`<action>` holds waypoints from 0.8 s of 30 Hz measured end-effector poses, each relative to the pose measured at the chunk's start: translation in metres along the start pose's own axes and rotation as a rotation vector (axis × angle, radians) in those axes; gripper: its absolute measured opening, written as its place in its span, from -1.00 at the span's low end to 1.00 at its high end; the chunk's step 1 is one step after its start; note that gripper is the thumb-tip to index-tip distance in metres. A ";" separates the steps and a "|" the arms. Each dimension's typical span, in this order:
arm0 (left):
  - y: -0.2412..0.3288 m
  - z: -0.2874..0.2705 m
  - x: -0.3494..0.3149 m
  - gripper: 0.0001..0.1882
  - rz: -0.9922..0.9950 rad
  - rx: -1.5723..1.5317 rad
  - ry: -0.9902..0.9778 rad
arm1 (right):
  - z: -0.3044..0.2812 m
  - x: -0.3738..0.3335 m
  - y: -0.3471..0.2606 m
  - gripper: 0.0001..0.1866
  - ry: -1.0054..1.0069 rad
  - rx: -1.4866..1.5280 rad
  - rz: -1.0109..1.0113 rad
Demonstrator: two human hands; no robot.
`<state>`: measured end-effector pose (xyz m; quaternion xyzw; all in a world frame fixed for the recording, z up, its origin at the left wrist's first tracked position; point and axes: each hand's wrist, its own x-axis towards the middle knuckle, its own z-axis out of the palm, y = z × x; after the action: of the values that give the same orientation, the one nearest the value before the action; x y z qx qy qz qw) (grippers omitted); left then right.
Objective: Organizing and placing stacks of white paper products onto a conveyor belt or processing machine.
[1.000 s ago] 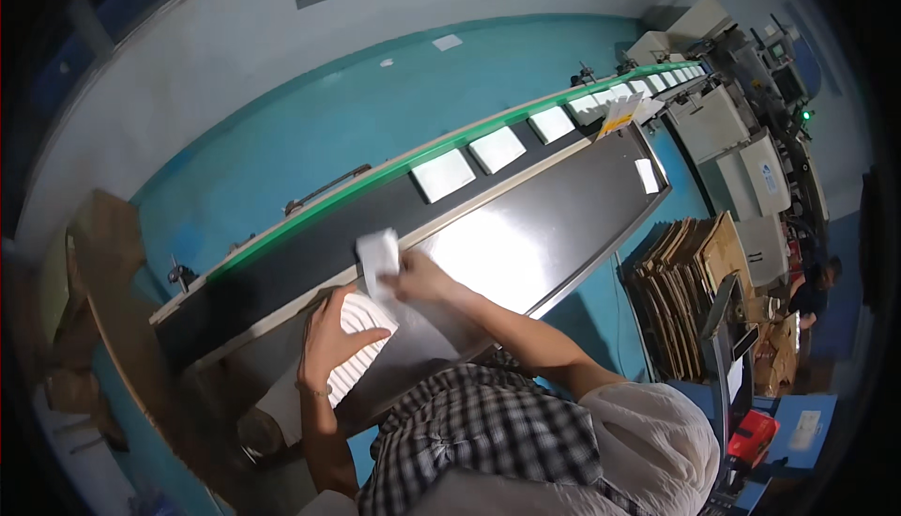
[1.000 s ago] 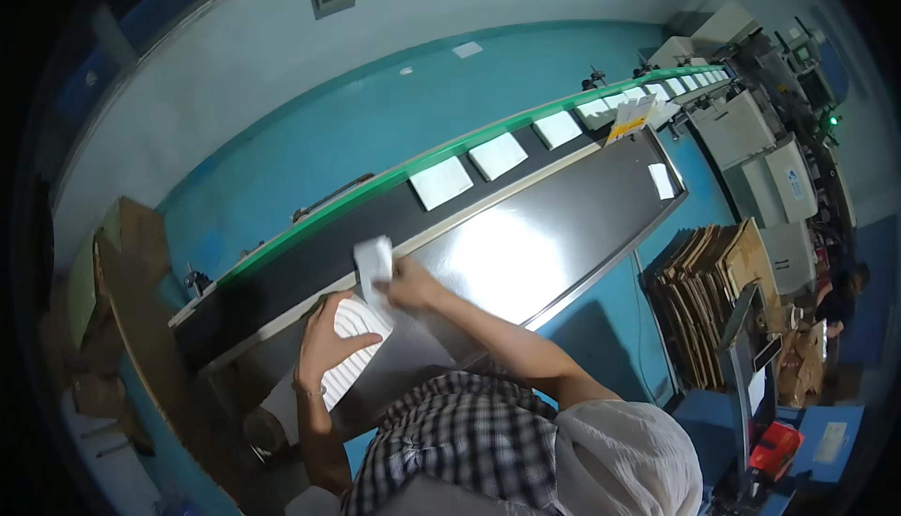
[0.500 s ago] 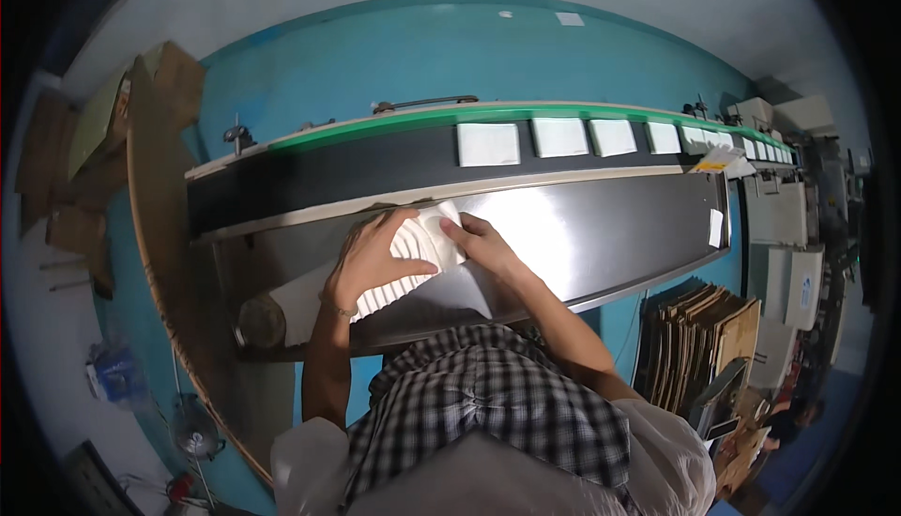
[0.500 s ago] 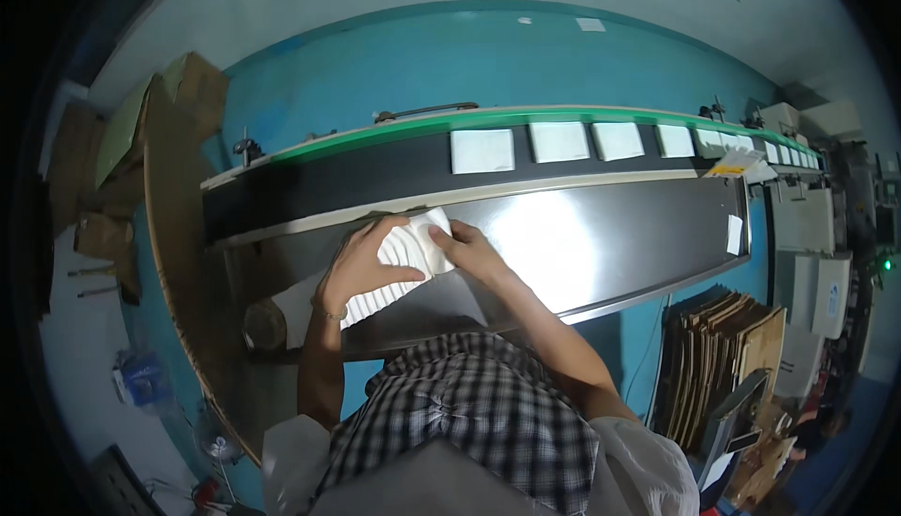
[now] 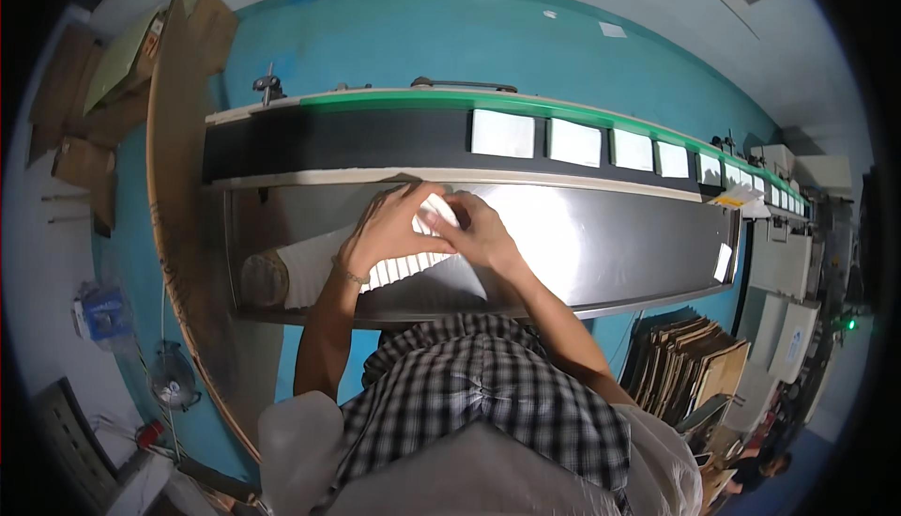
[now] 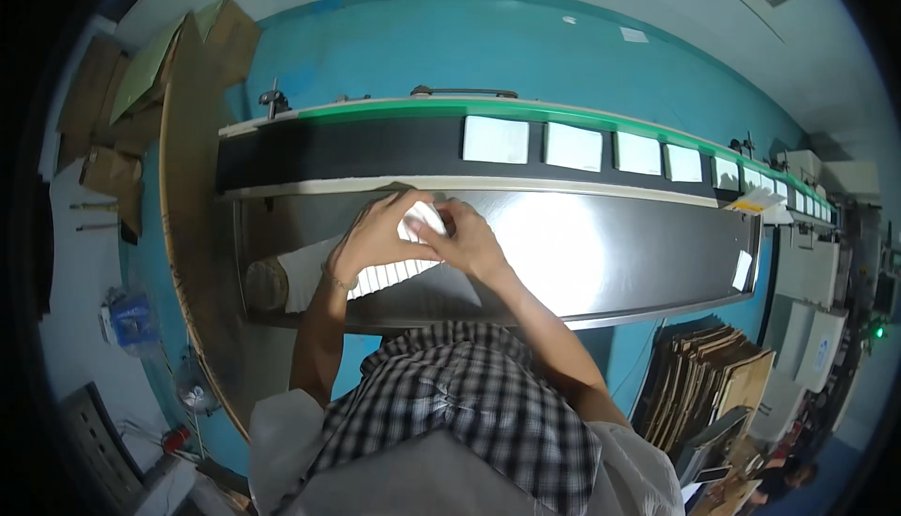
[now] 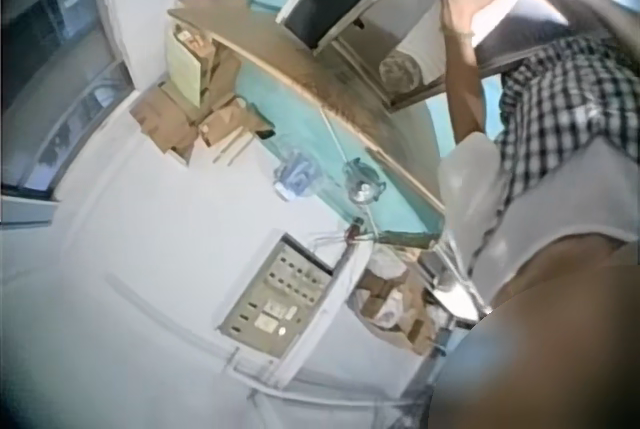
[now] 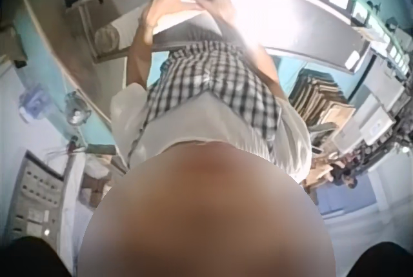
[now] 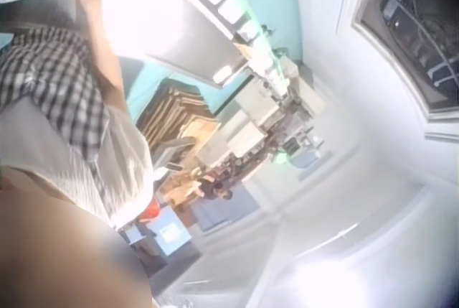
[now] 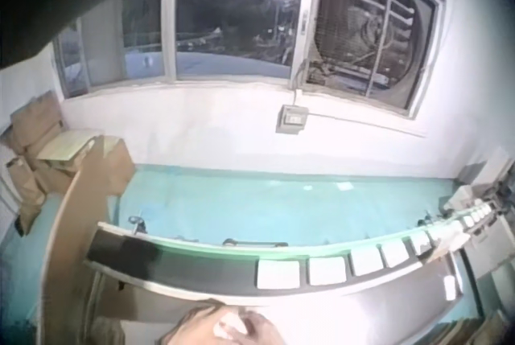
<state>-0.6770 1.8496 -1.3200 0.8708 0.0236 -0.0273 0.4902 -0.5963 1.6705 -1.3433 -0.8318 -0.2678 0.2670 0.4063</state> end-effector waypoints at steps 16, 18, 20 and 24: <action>-0.012 -0.018 -0.007 -0.12 -0.087 0.107 -0.023 | -0.004 0.057 0.016 -0.55 0.180 0.842 0.395; -0.019 -0.016 -0.010 -0.12 -0.111 0.090 0.002 | 0.011 0.036 0.003 -0.41 -0.013 0.309 0.125; -0.028 -0.017 -0.011 -0.10 -0.022 0.071 0.027 | 0.016 0.022 -0.017 -0.38 -0.178 -0.135 0.062; -0.031 -0.019 -0.021 -0.08 -0.006 0.124 0.081 | 0.029 0.024 0.001 -0.41 -0.118 0.280 0.245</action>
<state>-0.6995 1.8822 -1.3351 0.8998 0.0444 0.0047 0.4340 -0.5980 1.7008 -1.3650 -0.7765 -0.1481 0.3974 0.4660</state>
